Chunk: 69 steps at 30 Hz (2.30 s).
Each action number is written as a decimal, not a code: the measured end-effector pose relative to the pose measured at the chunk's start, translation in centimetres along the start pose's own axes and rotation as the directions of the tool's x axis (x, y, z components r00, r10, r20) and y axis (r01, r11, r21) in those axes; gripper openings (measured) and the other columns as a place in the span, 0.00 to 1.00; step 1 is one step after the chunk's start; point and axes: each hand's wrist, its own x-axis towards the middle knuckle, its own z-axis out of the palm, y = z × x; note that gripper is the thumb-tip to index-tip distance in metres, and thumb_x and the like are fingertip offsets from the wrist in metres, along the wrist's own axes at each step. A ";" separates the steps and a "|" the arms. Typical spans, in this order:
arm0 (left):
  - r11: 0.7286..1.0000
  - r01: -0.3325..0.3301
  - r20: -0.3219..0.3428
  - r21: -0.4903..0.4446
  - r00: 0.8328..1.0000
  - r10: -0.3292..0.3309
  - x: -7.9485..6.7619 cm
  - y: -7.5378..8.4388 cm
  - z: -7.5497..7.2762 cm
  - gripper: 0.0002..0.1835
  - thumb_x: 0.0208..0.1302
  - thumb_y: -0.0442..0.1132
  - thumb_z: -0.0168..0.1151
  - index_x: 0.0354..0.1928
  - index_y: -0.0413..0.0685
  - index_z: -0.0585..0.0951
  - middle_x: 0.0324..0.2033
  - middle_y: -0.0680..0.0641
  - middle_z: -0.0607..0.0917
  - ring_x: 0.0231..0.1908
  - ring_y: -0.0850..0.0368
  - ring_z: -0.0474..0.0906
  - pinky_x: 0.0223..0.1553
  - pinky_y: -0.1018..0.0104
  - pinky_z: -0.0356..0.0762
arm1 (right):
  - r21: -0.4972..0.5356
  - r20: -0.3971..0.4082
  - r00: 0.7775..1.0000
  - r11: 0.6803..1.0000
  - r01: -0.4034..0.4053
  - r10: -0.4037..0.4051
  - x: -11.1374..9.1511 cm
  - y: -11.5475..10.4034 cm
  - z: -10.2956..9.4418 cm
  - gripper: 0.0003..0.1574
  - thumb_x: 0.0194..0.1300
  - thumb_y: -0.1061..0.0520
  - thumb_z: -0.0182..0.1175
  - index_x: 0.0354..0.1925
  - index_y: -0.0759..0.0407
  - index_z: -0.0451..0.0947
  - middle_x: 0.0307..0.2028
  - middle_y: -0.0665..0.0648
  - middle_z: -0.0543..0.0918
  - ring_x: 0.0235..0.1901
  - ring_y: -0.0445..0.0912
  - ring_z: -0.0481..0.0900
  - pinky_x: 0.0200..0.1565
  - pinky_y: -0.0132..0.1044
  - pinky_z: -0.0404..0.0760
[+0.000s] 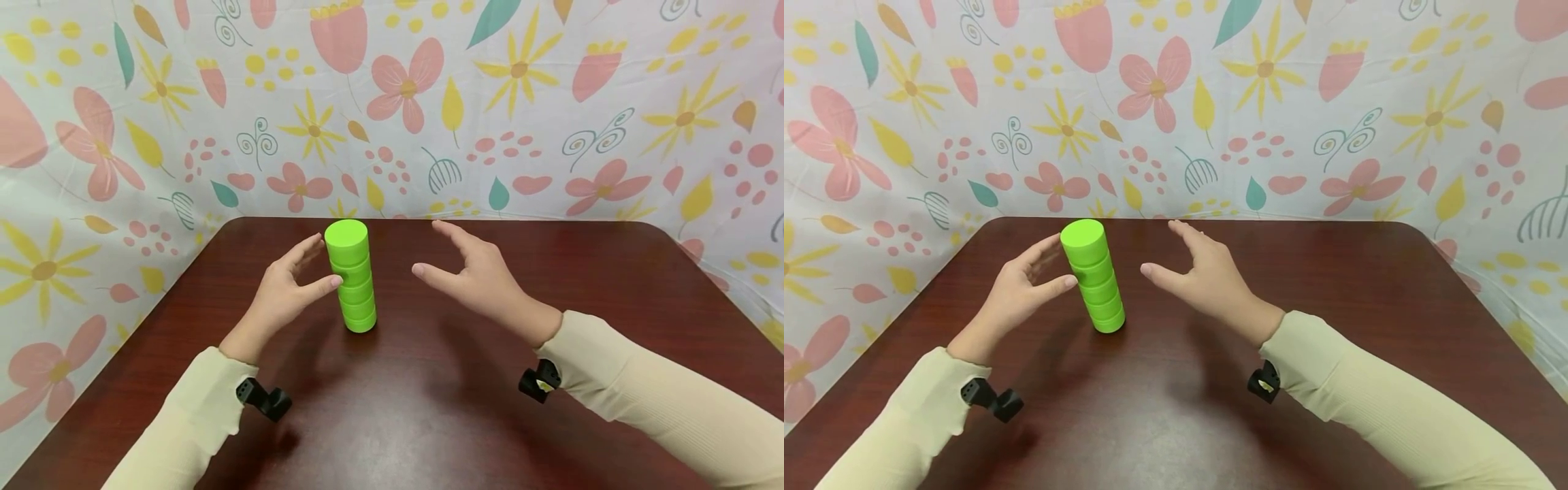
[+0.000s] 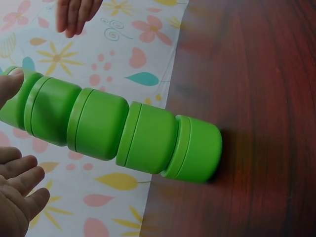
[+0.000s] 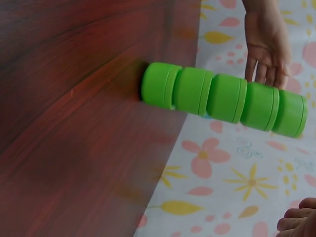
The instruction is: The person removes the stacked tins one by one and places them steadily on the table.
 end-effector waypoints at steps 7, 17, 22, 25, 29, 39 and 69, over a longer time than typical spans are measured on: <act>1.000 -0.003 -0.008 -0.029 1.000 0.003 0.1 -0.4 0.3 0.39 0.54 0.44 0.68 0.67 0.46 0.63 0.61 0.43 0.72 0.61 0.46 0.68 0.61 0.49 0.65 | 0.014 0.006 1.000 1.000 0.016 -0.016 0.8 -0.8 0.8 0.45 0.56 0.40 0.63 0.66 0.55 0.61 0.64 0.53 0.68 0.64 0.48 0.64 0.60 0.51 0.67; 0.999 0.003 0.002 -0.037 1.000 -0.003 0.1 -0.8 0.5 0.39 0.55 0.47 0.68 0.67 0.47 0.64 0.61 0.44 0.72 0.61 0.46 0.68 0.60 0.48 0.65 | 0.020 -0.004 0.999 0.999 0.050 -0.050 1.6 -1.7 1.8 0.44 0.55 0.41 0.64 0.65 0.56 0.63 0.62 0.54 0.70 0.62 0.48 0.66 0.60 0.48 0.67; 0.999 0.002 -0.006 -0.033 1.000 -0.002 0.1 -0.9 0.7 0.38 0.54 0.47 0.68 0.66 0.48 0.65 0.60 0.44 0.73 0.60 0.47 0.69 0.60 0.48 0.65 | 0.036 -0.003 0.998 0.997 0.064 -0.064 1.9 -1.9 2.3 0.43 0.56 0.42 0.64 0.65 0.55 0.64 0.62 0.53 0.70 0.62 0.48 0.66 0.60 0.49 0.68; 0.999 -0.005 -0.010 -0.039 1.000 0.004 0.2 -1.0 0.9 0.37 0.54 0.46 0.68 0.65 0.49 0.66 0.59 0.44 0.74 0.59 0.47 0.69 0.60 0.47 0.66 | 0.045 0.000 0.998 0.997 0.064 -0.064 2.0 -1.9 2.6 0.42 0.56 0.42 0.64 0.65 0.55 0.64 0.62 0.52 0.70 0.62 0.47 0.66 0.59 0.49 0.69; 0.998 -0.022 -0.017 -0.055 1.000 0.021 0.2 -1.0 1.0 0.35 0.54 0.44 0.69 0.64 0.49 0.68 0.58 0.44 0.75 0.58 0.48 0.71 0.58 0.46 0.66 | 0.051 -0.004 0.998 0.997 0.061 -0.061 2.3 -1.9 2.9 0.41 0.57 0.42 0.63 0.64 0.55 0.65 0.62 0.51 0.70 0.62 0.45 0.66 0.60 0.47 0.68; 0.996 -0.020 -0.014 -0.089 1.000 0.019 0.1 -1.2 1.4 0.33 0.55 0.44 0.68 0.63 0.49 0.69 0.55 0.45 0.79 0.57 0.52 0.73 0.56 0.49 0.70 | 0.071 -0.010 0.997 0.995 0.074 -0.074 3.2 -2.4 3.8 0.38 0.57 0.45 0.64 0.62 0.57 0.67 0.60 0.54 0.73 0.60 0.48 0.69 0.59 0.46 0.70; 0.984 -0.004 0.001 -0.178 1.000 0.004 0.2 -1.9 2.3 0.31 0.55 0.42 0.68 0.62 0.50 0.70 0.53 0.46 0.80 0.54 0.53 0.76 0.52 0.54 0.76 | 0.186 0.006 0.996 0.979 0.089 -0.092 5.4 -4.2 5.8 0.31 0.58 0.46 0.64 0.58 0.55 0.71 0.54 0.52 0.78 0.56 0.46 0.73 0.57 0.44 0.72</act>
